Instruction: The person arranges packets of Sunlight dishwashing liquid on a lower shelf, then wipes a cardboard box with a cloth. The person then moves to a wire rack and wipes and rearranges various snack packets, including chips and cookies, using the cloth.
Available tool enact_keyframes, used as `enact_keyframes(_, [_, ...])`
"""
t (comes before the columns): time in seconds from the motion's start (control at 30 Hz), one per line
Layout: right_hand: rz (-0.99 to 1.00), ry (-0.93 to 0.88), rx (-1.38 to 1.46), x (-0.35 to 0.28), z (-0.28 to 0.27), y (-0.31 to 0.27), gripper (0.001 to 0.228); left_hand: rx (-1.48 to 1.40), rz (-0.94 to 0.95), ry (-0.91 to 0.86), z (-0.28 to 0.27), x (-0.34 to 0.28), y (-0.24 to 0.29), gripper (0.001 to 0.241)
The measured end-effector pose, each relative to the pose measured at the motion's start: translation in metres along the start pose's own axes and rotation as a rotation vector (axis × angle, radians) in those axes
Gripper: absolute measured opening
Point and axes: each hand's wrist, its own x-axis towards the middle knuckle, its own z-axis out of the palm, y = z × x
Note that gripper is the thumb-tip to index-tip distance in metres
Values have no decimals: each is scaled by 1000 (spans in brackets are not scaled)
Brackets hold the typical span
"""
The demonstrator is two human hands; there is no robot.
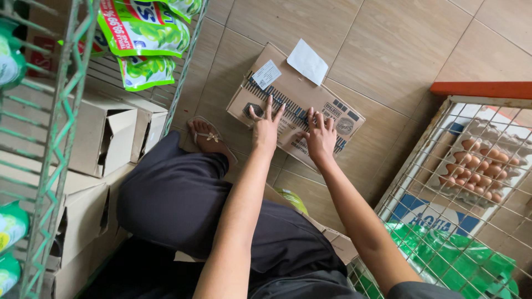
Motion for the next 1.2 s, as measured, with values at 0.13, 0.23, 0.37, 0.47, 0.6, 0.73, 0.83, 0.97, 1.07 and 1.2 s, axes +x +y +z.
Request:
enact_keyframes(0.13, [-12,-113,-29,8,3,0,97,-65,-6,-26,-4,-2,0,106])
enact_keyframes(0.23, [2,-179,-3,16,3,-1,100,-141,17,-26,-13,-6,-6,105])
enact_keyframes(0.37, [-45,-108,-14,13,-4,3,97,-273,75,71,-15,-18,-18,109])
enact_keyframes(0.47, [4,-100,35,7,-5,4,92,-392,17,256,-5,-28,-24,101])
enact_keyframes(0.6, [51,-72,62,3,-4,6,90,-670,-30,287,4,-44,-44,93])
enact_keyframes(0.73, [8,-171,-10,25,-3,15,92,-731,-76,430,-5,-62,-70,81])
enact_keyframes(0.83, [-22,-216,-25,43,-10,31,92,-784,-99,553,-15,-81,-83,75])
enact_keyframes(0.97, [-38,-225,-1,57,-13,43,93,-730,-168,733,-28,-107,-91,70])
enact_keyframes(1.07, [-40,-234,19,61,-13,48,94,-744,-188,770,-42,-130,-89,72])
enact_keyframes(1.2, [-21,-167,172,58,-15,40,94,-738,-139,850,-74,-157,-90,73])
